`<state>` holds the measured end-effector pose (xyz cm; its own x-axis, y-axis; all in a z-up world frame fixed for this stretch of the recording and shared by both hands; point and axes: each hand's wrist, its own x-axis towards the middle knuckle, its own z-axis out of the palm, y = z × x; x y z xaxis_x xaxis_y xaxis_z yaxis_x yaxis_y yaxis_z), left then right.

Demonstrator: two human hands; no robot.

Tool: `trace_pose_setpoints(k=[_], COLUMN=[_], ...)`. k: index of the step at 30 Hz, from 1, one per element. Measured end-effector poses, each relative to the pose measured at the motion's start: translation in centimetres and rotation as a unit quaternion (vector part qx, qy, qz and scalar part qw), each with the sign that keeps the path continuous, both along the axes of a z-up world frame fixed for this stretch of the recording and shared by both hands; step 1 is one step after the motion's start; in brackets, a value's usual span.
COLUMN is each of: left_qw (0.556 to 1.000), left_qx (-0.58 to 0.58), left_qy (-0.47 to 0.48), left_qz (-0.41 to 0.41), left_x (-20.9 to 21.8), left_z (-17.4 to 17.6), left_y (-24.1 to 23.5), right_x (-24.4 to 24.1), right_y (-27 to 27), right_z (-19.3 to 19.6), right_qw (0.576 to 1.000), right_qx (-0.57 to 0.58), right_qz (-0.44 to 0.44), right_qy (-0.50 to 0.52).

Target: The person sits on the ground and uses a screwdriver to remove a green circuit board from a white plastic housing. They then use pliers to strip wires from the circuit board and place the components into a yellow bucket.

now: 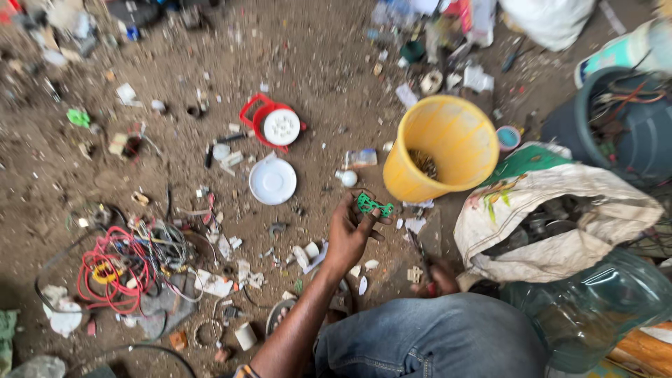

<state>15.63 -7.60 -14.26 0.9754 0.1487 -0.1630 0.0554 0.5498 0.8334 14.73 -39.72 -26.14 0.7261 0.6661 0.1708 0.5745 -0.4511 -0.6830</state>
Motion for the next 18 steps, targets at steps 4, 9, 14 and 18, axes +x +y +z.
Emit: trace_pose_setpoints(k=[4, 9, 14, 18], left_qw=[0.997, 0.990, 0.985, 0.984], left_qx=[0.013, 0.022, 0.043, 0.035], left_qy=[-0.067, -0.134, -0.164, -0.176], left_qz=[0.022, 0.038, 0.023, 0.002], left_x=[-0.5, -1.5, -2.5, -2.9], left_z=[4.1, 7.0, 8.4, 9.5], left_y=[-0.1, 0.0, 0.2, 0.3], right_x=[3.3, 4.8, 4.3, 3.8], right_y=[1.2, 5.0, 6.6, 7.0], right_z=[9.7, 20.6, 27.1, 30.0], right_qw=[0.995, 0.971, 0.965, 0.958], right_qx=[-0.014, -0.092, -0.101, -0.140], right_qz=[-0.054, -0.079, -0.059, -0.043], right_qy=[-0.089, -0.207, -0.236, -0.246])
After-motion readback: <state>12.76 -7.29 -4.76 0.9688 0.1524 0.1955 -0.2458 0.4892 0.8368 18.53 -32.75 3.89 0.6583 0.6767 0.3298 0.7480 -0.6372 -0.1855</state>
